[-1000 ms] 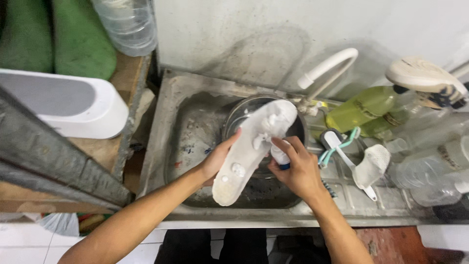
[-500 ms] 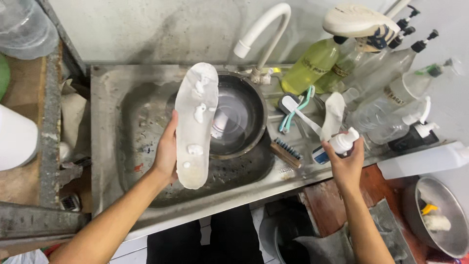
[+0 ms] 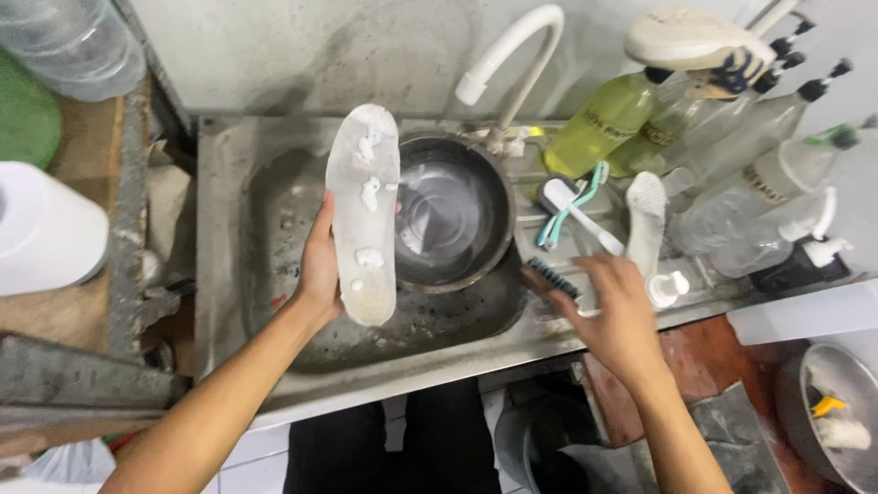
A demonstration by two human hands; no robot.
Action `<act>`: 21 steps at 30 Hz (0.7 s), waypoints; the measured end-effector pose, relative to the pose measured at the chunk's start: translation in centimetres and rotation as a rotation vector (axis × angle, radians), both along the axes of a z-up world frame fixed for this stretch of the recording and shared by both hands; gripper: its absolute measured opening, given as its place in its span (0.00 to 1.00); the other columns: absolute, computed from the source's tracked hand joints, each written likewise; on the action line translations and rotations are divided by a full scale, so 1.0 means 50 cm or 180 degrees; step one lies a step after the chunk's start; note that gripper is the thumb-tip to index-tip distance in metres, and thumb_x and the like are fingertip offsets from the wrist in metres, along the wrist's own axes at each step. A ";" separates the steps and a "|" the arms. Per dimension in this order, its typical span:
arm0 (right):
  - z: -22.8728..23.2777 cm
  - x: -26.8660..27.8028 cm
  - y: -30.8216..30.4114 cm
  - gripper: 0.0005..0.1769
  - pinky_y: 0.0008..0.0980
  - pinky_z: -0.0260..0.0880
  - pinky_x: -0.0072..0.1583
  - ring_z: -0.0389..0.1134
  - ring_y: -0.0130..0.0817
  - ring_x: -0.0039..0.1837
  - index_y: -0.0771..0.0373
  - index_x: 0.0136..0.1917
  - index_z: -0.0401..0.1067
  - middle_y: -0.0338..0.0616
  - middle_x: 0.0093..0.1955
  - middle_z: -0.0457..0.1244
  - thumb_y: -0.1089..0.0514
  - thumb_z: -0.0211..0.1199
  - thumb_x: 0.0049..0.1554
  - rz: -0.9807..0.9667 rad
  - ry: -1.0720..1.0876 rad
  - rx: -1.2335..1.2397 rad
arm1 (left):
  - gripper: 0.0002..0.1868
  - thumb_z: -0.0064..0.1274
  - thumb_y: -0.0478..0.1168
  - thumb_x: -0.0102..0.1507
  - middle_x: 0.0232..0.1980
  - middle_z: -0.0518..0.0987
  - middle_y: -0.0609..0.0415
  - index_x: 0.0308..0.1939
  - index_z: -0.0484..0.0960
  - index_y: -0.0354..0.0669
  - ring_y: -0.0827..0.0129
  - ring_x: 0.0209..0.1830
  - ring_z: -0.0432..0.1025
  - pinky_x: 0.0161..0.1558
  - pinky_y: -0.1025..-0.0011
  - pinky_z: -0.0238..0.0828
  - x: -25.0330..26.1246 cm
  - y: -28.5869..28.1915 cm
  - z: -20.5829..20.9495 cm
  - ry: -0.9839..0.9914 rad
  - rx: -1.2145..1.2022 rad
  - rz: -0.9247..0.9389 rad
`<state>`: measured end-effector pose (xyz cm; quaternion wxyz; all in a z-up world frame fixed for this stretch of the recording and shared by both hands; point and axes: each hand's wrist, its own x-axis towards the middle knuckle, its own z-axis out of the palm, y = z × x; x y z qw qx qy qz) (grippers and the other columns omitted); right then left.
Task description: The person cleans a white shoe insole by applying liquid cleaner and scrubbing it with a brush and a cloth in a sink. They then rinse the insole and the sink basin. Finally, the person wets a canvas sneaker under the tap and places it on a towel.
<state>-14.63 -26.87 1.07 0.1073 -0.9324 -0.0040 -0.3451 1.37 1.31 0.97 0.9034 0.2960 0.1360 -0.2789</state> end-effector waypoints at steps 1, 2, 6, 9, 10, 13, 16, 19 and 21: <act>-0.010 0.013 0.016 0.25 0.39 0.59 0.60 0.64 0.44 0.56 0.62 0.54 0.70 0.47 0.50 0.63 0.56 0.72 0.45 -0.0160 0.0772 -0.0288 | 0.32 0.41 0.61 0.60 0.57 0.76 0.43 0.56 0.76 0.41 0.57 0.57 0.71 0.60 0.61 0.66 0.006 0.001 -0.005 -0.0098 -0.0059 -0.0004; -0.019 0.027 0.034 0.27 0.36 0.65 0.57 0.66 0.42 0.55 0.60 0.55 0.71 0.46 0.50 0.64 0.51 0.72 0.44 -0.0320 0.1543 -0.0580 | 0.32 0.41 0.62 0.60 0.56 0.77 0.43 0.55 0.76 0.42 0.58 0.56 0.72 0.59 0.63 0.67 0.012 0.003 -0.009 -0.0196 -0.0118 -0.0008; -0.066 0.057 -0.004 0.25 0.47 0.70 0.50 0.69 0.54 0.48 0.59 0.54 0.71 0.50 0.44 0.65 0.52 0.68 0.44 -0.0495 0.1984 -0.0183 | 0.34 0.42 0.64 0.59 0.57 0.75 0.41 0.57 0.75 0.41 0.57 0.56 0.72 0.59 0.62 0.68 0.037 0.007 -0.048 -0.0137 -0.0175 0.0293; -0.046 0.080 0.018 0.24 0.50 0.70 0.47 0.71 0.56 0.43 0.58 0.53 0.71 0.52 0.41 0.67 0.50 0.67 0.43 -0.0775 0.1960 -0.0340 | 0.35 0.43 0.64 0.59 0.57 0.75 0.40 0.57 0.75 0.40 0.56 0.57 0.71 0.59 0.62 0.68 0.055 0.018 -0.060 -0.0272 -0.0344 0.0471; -0.020 0.095 0.046 0.23 0.50 0.70 0.46 0.70 0.58 0.43 0.62 0.53 0.70 0.56 0.40 0.67 0.55 0.66 0.43 -0.0676 0.1717 -0.0082 | 0.34 0.44 0.63 0.59 0.57 0.75 0.40 0.57 0.75 0.40 0.56 0.56 0.71 0.59 0.63 0.68 0.057 0.024 -0.052 -0.0253 -0.0355 0.0561; 0.027 0.165 0.136 0.23 0.50 0.70 0.46 0.70 0.60 0.45 0.66 0.53 0.69 0.59 0.40 0.66 0.61 0.65 0.43 -0.0190 0.1541 0.0167 | 0.35 0.44 0.63 0.58 0.58 0.75 0.40 0.57 0.75 0.40 0.57 0.56 0.71 0.59 0.64 0.68 0.065 0.033 -0.043 -0.0248 -0.0343 0.0692; -0.038 0.261 0.192 0.25 0.52 0.70 0.48 0.70 0.55 0.48 0.59 0.56 0.68 0.53 0.43 0.66 0.55 0.63 0.44 0.0247 0.1928 -0.0170 | 0.36 0.44 0.66 0.56 0.57 0.76 0.43 0.57 0.75 0.44 0.59 0.53 0.73 0.52 0.61 0.73 0.072 0.046 -0.050 -0.0234 -0.0208 0.0644; -0.133 0.342 0.224 0.24 0.52 0.70 0.51 0.69 0.51 0.52 0.56 0.57 0.68 0.50 0.46 0.67 0.50 0.61 0.47 0.0384 0.2653 -0.0656 | 0.37 0.44 0.69 0.54 0.56 0.77 0.46 0.56 0.75 0.48 0.58 0.47 0.76 0.42 0.55 0.78 0.090 0.049 -0.067 -0.0192 -0.0131 0.0575; -0.175 0.380 0.231 0.22 0.53 0.70 0.53 0.69 0.52 0.54 0.60 0.56 0.68 0.53 0.48 0.67 0.52 0.59 0.50 0.0471 0.3025 -0.0807 | 0.38 0.43 0.70 0.54 0.56 0.77 0.47 0.56 0.74 0.48 0.57 0.46 0.75 0.40 0.52 0.77 0.106 0.050 -0.088 -0.0203 -0.0151 0.0598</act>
